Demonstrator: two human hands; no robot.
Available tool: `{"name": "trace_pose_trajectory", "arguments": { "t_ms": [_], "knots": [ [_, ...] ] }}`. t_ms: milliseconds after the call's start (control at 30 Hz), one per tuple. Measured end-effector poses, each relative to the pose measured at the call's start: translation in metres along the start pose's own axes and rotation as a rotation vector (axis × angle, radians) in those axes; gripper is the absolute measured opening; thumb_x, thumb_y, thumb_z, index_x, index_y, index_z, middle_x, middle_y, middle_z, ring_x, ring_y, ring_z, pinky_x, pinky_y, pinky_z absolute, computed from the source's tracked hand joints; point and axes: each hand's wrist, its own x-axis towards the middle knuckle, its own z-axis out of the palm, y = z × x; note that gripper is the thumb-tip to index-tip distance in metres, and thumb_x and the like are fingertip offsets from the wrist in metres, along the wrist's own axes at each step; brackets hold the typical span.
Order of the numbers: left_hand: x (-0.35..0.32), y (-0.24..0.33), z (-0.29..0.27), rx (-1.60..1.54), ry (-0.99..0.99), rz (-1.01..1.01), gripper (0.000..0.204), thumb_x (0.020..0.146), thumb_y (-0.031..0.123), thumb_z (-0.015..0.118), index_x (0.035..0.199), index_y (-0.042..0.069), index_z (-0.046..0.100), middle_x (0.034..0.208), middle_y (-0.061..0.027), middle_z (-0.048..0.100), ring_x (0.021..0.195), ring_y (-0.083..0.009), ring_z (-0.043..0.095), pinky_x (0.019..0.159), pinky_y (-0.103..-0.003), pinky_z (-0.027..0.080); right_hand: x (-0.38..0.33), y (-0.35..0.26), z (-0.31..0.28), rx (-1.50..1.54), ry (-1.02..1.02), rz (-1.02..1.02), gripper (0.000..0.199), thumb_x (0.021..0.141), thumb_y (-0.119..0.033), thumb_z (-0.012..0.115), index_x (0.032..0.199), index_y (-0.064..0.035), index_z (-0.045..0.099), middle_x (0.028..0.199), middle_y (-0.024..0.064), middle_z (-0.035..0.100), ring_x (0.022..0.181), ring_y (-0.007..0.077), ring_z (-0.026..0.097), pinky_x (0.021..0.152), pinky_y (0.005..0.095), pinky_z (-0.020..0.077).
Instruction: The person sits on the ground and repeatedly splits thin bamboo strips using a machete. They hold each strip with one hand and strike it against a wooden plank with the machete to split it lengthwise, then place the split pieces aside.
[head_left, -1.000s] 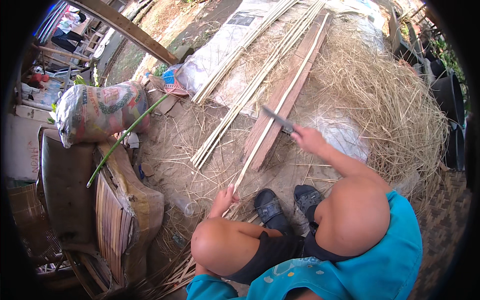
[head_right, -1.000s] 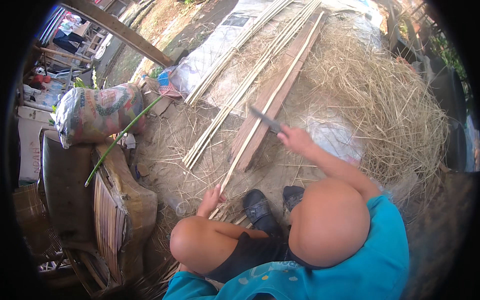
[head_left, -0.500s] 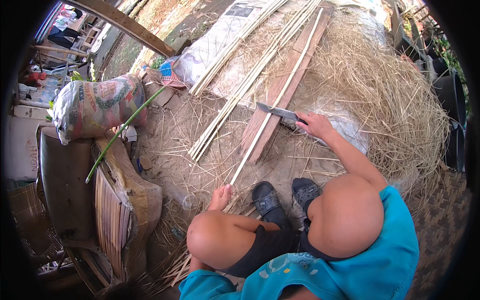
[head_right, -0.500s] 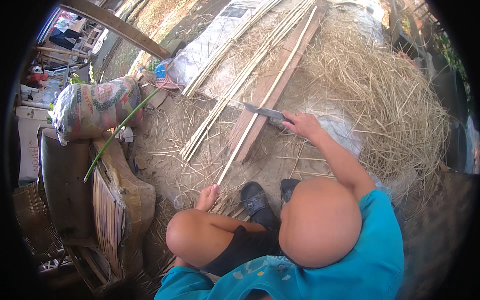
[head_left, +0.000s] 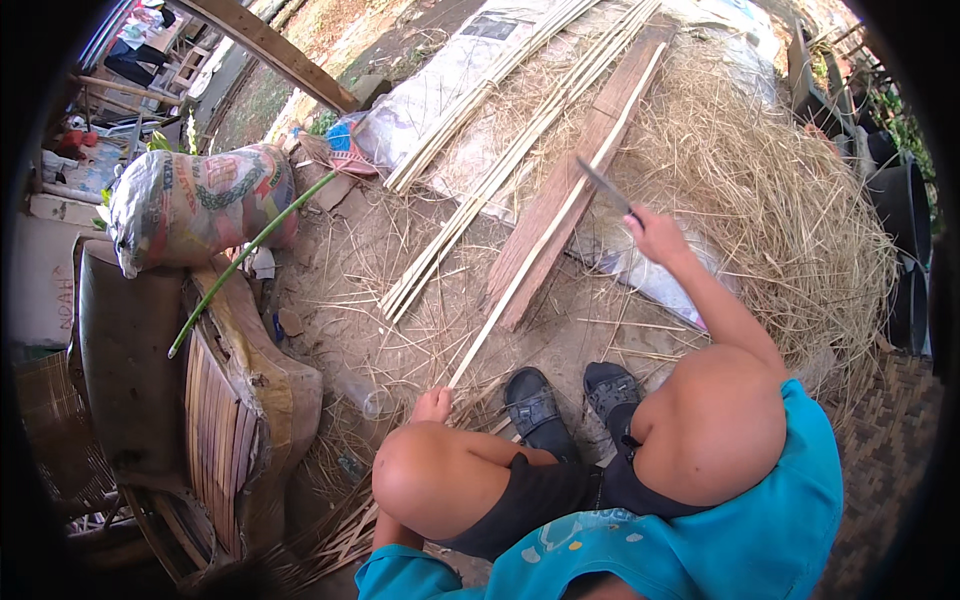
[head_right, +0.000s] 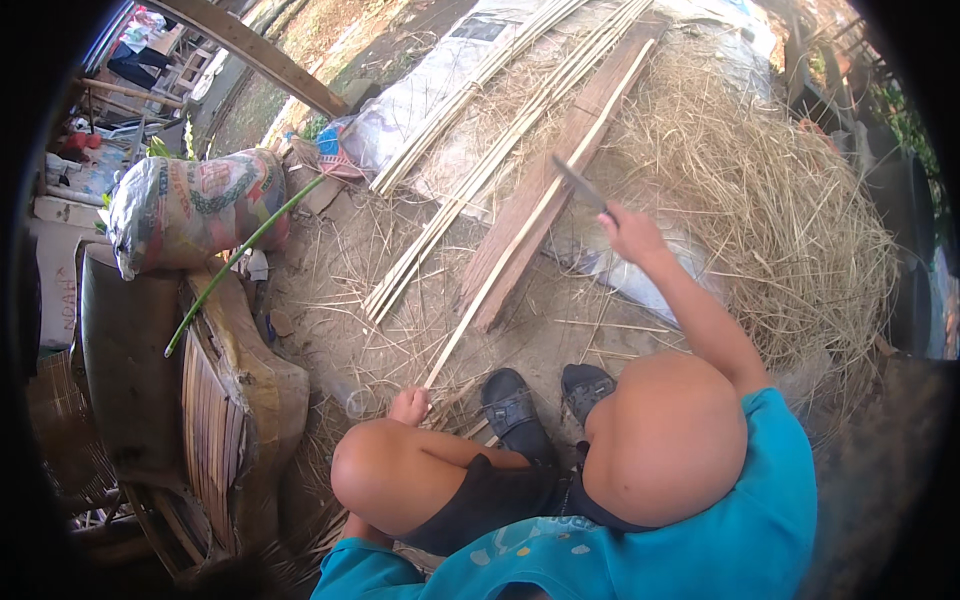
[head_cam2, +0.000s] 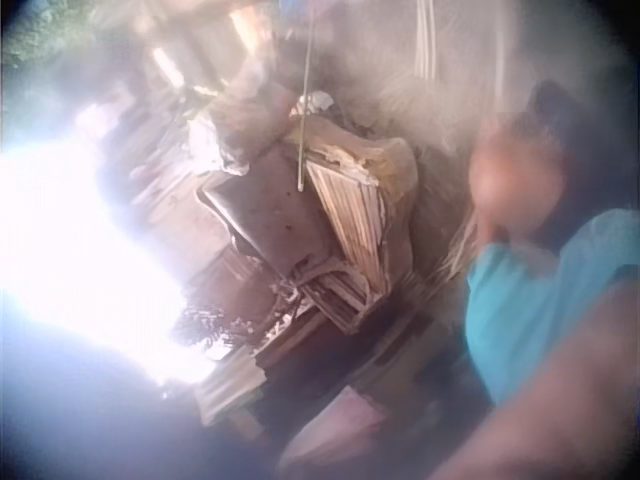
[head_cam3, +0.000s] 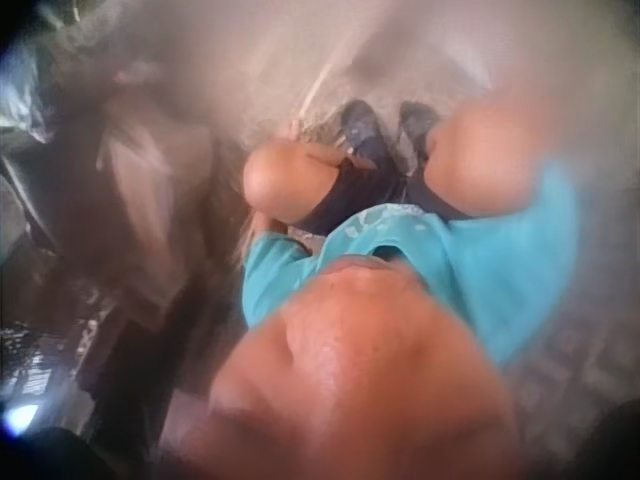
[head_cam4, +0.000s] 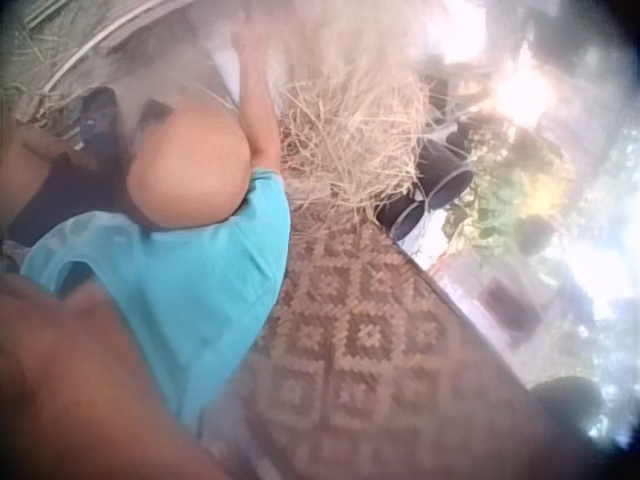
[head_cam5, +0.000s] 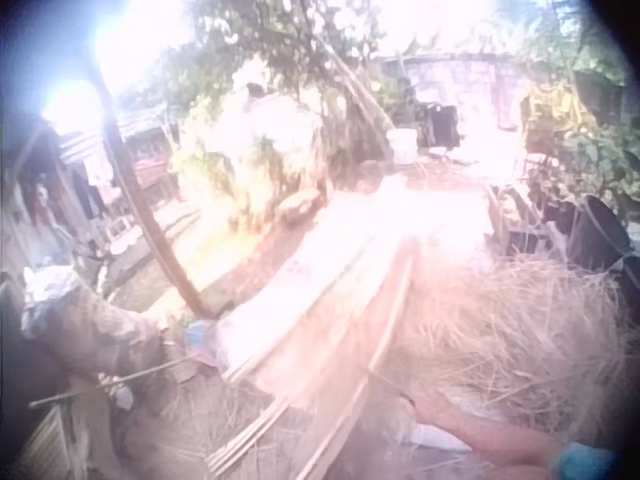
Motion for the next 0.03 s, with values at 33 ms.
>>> {"name": "trace_pose_trajectory", "arguments": {
  "t_ms": [33],
  "knots": [
    [0.0060, -0.0006, 0.0107, -0.011, -0.010, 0.007, 0.050, 0.104, 0.045, 0.052, 0.079, 0.004, 0.065, 0.061, -0.0047, 0.061, 0.055, -0.0184, 0.057, 0.055, -0.038, 0.045, -0.0013, 0.0065, -0.0037, -0.016, -0.001, 0.004, 0.045, 0.103, -0.048, 0.052, 0.132, -0.0161, 0.063, 0.092, 0.0240, 0.073, 0.085, 0.0415, 0.073, 0.083, 0.0526, 0.0586]
  ]
}}
